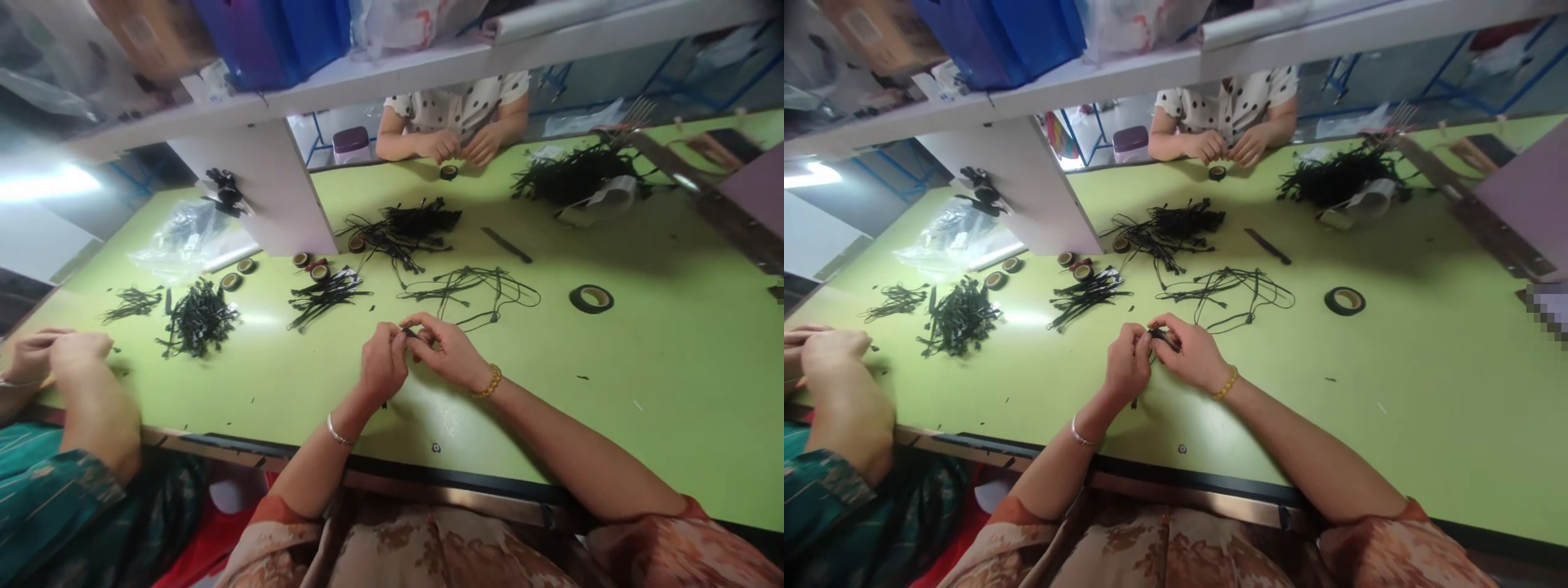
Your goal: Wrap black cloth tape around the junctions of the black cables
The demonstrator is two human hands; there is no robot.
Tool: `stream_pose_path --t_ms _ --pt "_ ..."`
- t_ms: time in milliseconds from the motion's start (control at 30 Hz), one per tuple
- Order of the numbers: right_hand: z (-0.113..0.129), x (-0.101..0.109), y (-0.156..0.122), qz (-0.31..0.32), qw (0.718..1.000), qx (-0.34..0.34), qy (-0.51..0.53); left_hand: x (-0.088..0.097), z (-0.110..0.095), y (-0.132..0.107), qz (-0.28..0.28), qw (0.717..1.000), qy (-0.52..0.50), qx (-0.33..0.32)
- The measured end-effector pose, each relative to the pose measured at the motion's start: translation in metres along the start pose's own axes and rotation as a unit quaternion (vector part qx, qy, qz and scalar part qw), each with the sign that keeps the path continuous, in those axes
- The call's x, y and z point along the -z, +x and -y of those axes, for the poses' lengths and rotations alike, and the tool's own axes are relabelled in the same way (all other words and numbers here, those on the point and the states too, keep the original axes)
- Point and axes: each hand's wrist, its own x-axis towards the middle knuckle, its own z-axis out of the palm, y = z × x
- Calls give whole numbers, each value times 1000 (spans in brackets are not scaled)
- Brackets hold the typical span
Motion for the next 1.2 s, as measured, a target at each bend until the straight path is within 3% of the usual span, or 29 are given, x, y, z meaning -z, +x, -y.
stream_pose_path --t_ms 167,433,533,767,1000,1200 --pt "3 -1 0 -6 1000 -20 22 -1 1 2 -7 999 -40 30" --pt "-4 3 3 -13 999 -23 -31 4 7 13 120 960 -232 99" --pt "-3 5 4 1 999 -23 -38 5 9 13 130 964 -208 102" --pt "-1 11 5 31 998 -25 -42 5 0 9 87 994 -50 50" --pt "0 14 5 54 998 -9 -40 2 2 8 99 986 -103 85" --pt "-2 12 4 38 999 -12 -23 7 5 12 131 976 -160 62"
